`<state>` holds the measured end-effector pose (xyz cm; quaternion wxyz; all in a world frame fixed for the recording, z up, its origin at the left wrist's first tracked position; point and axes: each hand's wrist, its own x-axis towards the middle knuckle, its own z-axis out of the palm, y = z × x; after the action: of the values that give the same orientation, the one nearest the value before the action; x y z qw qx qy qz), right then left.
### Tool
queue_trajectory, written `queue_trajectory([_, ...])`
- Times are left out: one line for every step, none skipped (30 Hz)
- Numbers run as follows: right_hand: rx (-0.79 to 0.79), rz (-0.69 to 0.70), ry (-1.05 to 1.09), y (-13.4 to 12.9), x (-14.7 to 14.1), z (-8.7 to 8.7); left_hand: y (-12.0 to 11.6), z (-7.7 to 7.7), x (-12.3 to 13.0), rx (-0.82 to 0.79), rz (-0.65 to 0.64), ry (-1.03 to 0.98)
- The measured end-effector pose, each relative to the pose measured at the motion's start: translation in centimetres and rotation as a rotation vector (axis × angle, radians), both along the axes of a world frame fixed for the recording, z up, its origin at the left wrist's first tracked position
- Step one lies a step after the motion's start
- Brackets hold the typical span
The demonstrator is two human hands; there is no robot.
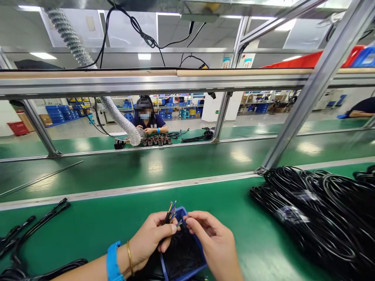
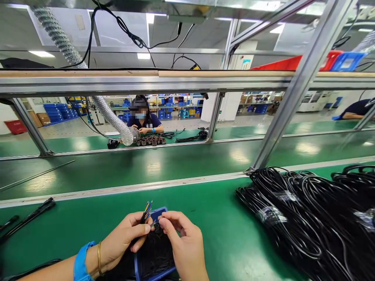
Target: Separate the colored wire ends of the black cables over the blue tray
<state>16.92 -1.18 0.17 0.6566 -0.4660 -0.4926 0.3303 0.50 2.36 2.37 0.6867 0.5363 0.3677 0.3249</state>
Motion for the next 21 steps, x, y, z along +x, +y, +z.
queue_trajectory([0.007, -0.01, -0.02, -0.06, -0.04, -0.04, -0.07, 0.04, 0.03, 0.0, -0.001, 0.013])
queue_trajectory([0.012, -0.016, -0.039, -0.12, -0.07, -0.08, -0.13, 0.07, 0.06, -0.002, -0.003, 0.025])
queue_trajectory([0.017, -0.02, -0.053, -0.16, -0.09, -0.11, -0.2, 0.11, 0.11, -0.002, -0.004, 0.033])
queue_trajectory([0.019, -0.019, -0.065, -0.19, -0.1, -0.14, -0.25, 0.13, 0.15, 0.0, -0.002, 0.039])
queue_trajectory([0.019, -0.017, -0.076, -0.22, -0.1, -0.16, -0.29, 0.15, 0.2, 0.005, 0.002, 0.043])
queue_trajectory([0.02, -0.017, -0.085, -0.24, -0.09, -0.18, -0.32, 0.16, 0.25, 0.009, 0.01, 0.045])
queue_trajectory([0.024, -0.019, -0.091, -0.26, -0.07, -0.19, -0.33, 0.16, 0.28, 0.011, 0.016, 0.046])
queue_trajectory([0.029, -0.021, -0.098, -0.28, -0.05, -0.2, -0.34, 0.16, 0.31, 0.012, 0.022, 0.046])
queue_trajectory([0.034, -0.024, -0.104, -0.29, -0.03, -0.19, -0.35, 0.16, 0.33, 0.013, 0.025, 0.046])
queue_trajectory([0.039, -0.023, -0.11, -0.29, -0.01, -0.17, -0.35, 0.16, 0.34, 0.014, 0.025, 0.043])
queue_trajectory([0.042, -0.019, -0.115, -0.28, 0.0, -0.14, -0.36, 0.16, 0.34, 0.016, 0.026, 0.041])
queue_trajectory([0.044, -0.012, -0.118, -0.27, 0.0, -0.08, -0.36, 0.16, 0.33, 0.019, 0.029, 0.039])
queue_trajectory([0.042, -0.005, -0.12, -0.24, 0.0, -0.01, -0.36, 0.14, 0.31, 0.021, 0.035, 0.039])
queue_trajectory([0.034, 0.009, -0.12, -0.21, -0.02, 0.08, -0.36, 0.1, 0.29, 0.023, 0.043, 0.041])
queue_trajectory([0.018, 0.031, -0.118, -0.19, -0.05, 0.17, -0.35, 0.06, 0.25, 0.028, 0.051, 0.045])
queue_trajectory([-0.007, 0.061, -0.114, -0.16, -0.08, 0.26, -0.33, 0.0, 0.2, 0.036, 0.06, 0.051])
queue_trajectory([-0.037, 0.096, -0.111, -0.14, -0.12, 0.32, -0.3, -0.06, 0.13, 0.046, 0.07, 0.056])
queue_trajectory([-0.061, 0.128, -0.118, -0.11, -0.14, 0.36, -0.26, -0.1, 0.06, 0.059, 0.08, 0.059])
queue_trajectory([-0.071, 0.148, -0.141, -0.09, -0.15, 0.37, -0.21, -0.13, -0.02, 0.073, 0.092, 0.06])
queue_trajectory([-0.062, 0.153, -0.179, -0.05, -0.13, 0.35, -0.17, -0.13, -0.09, 0.085, 0.104, 0.059])
queue_trajectory([-0.037, 0.139, -0.225, -0.01, -0.08, 0.31, -0.14, -0.11, -0.16, 0.095, 0.114, 0.057])
